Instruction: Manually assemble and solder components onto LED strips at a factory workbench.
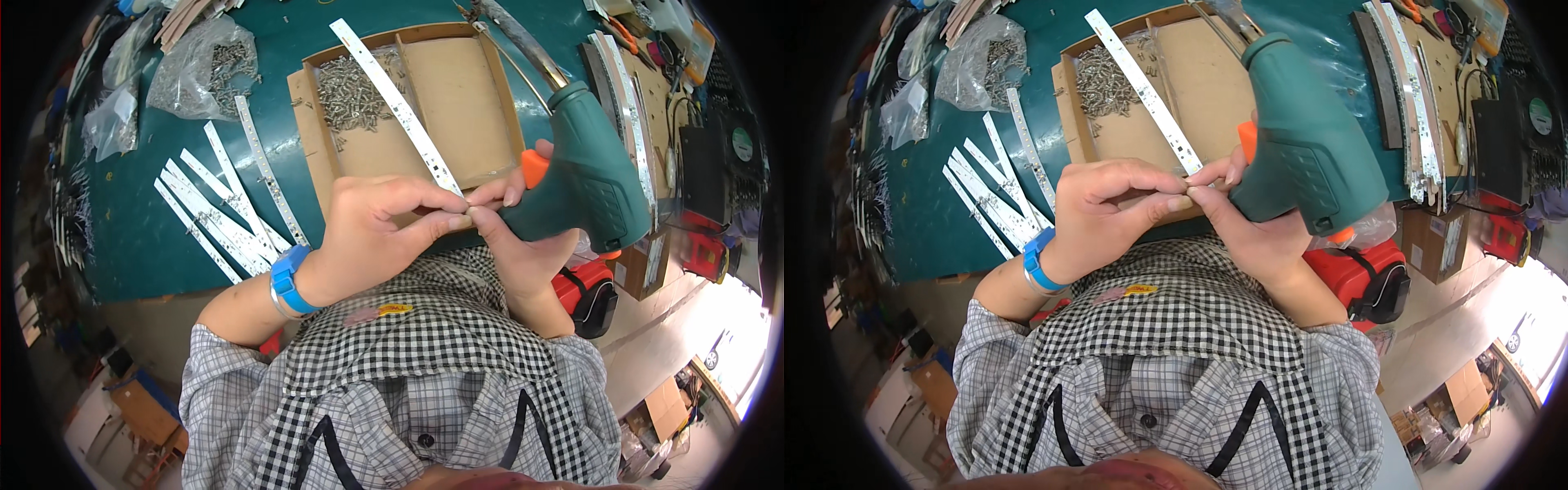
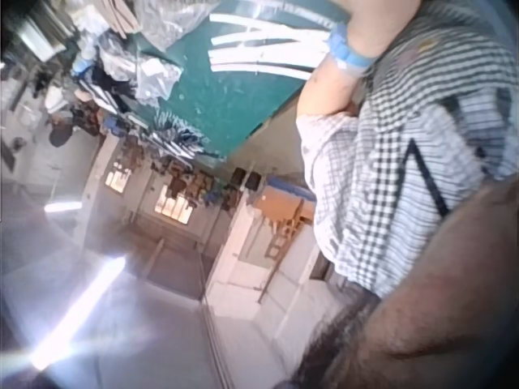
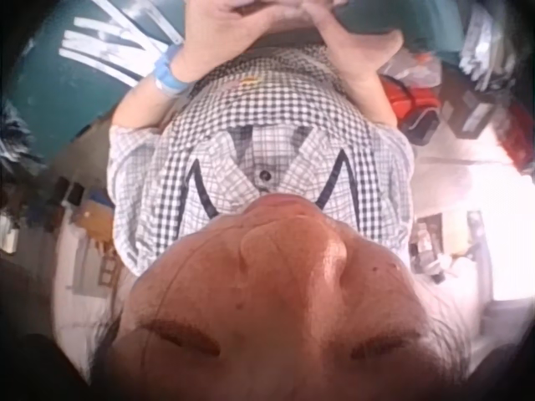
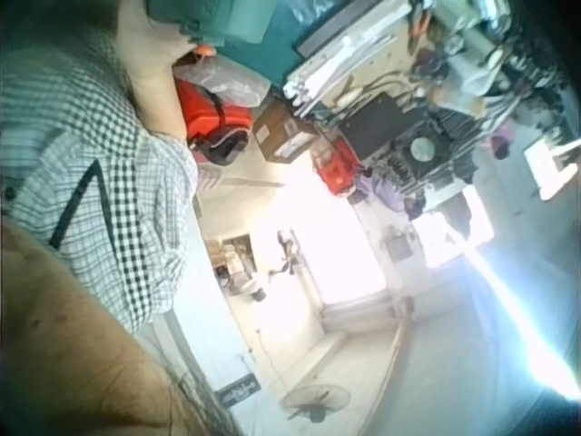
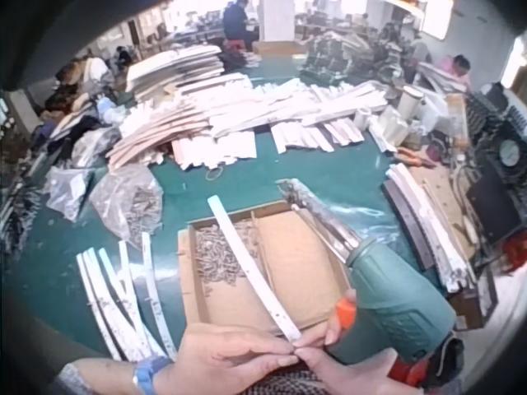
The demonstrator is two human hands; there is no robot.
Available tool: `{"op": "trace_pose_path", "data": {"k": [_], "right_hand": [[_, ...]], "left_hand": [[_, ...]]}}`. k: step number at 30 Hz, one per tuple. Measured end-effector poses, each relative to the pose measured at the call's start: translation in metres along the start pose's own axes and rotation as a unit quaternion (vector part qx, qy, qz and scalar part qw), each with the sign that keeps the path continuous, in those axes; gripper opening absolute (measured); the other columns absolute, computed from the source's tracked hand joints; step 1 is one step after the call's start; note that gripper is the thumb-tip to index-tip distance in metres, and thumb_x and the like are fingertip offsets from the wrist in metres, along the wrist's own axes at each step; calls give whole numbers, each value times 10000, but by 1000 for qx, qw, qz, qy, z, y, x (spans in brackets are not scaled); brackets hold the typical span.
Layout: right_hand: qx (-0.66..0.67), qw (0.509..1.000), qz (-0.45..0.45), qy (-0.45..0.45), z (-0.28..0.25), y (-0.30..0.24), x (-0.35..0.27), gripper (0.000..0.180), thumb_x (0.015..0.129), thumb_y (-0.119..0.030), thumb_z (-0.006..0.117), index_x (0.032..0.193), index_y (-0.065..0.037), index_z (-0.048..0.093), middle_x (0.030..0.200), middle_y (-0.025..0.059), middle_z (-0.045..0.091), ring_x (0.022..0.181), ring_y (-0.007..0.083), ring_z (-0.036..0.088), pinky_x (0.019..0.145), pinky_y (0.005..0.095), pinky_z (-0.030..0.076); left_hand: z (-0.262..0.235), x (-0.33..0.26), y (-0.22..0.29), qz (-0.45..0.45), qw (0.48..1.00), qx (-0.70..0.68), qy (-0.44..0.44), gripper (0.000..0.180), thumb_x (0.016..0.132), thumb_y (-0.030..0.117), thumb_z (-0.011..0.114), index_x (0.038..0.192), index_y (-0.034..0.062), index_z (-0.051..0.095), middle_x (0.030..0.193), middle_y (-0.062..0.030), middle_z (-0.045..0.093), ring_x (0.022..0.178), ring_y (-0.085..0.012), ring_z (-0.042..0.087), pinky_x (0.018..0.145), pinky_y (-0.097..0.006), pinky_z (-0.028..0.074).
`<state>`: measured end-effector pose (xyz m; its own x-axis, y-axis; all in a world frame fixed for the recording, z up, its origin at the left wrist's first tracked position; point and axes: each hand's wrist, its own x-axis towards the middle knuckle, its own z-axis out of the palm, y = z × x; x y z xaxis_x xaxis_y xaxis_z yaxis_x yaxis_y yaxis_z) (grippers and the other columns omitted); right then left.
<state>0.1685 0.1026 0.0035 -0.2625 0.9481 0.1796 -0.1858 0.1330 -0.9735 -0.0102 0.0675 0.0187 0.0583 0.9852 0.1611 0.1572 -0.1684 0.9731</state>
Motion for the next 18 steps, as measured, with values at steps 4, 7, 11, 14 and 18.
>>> {"op": "trace_pose_path", "data": {"k": [4, 7, 11, 14, 18], "right_hand": [[-5, 1000, 11, 9, 3, 4, -1, 730, 738, 214, 660, 1369, 47, 332, 919, 75, 493, 842, 236, 668, 776, 364, 576], [-38, 999, -2, -2, -3, 13, 3, 592, 762, 219, 637, 1288, 61, 417, 949, 75, 505, 851, 229, 668, 770, 351, 573], [-86, 995, 0, -42, -16, 30, 2, 359, 788, 174, 653, 1108, 53, 544, 976, 89, 590, 833, 193, 669, 732, 309, 563], [-142, 988, 43, -33, -16, 35, 2, 227, 794, 116, 699, 990, 35, 618, 935, 95, 692, 791, 144, 668, 675, 267, 545], [-243, 966, 30, -86, -28, 48, -2, 356, 793, 168, 661, 1121, 70, 563, 942, 116, 694, 763, 124, 658, 625, 241, 539]], "left_hand": [[-7, 3, -8, 57, 996, 74, 17, 124, 764, -16, 751, 884, 5, 731, 806, -96, 729, 720, -138, 706, 640, -248, 558], [-32, 13, -19, 10, 980, 198, 36, 84, 828, 52, 722, 898, 9, 741, 808, -83, 738, 696, -107, 693, 620, -232, 544], [-52, 34, -49, -64, 965, 234, 95, 106, 849, 63, 715, 934, 4, 738, 807, -85, 743, 703, -99, 694, 630, -229, 548], [-55, 41, -63, -70, 966, 232, 93, 111, 854, 62, 714, 947, 6, 737, 805, -86, 744, 709, -99, 699, 637, -226, 550], [-52, 45, -70, -59, 967, 231, 87, 117, 857, 61, 713, 958, 9, 738, 805, -87, 745, 713, -105, 705, 637, -228, 551]]}}
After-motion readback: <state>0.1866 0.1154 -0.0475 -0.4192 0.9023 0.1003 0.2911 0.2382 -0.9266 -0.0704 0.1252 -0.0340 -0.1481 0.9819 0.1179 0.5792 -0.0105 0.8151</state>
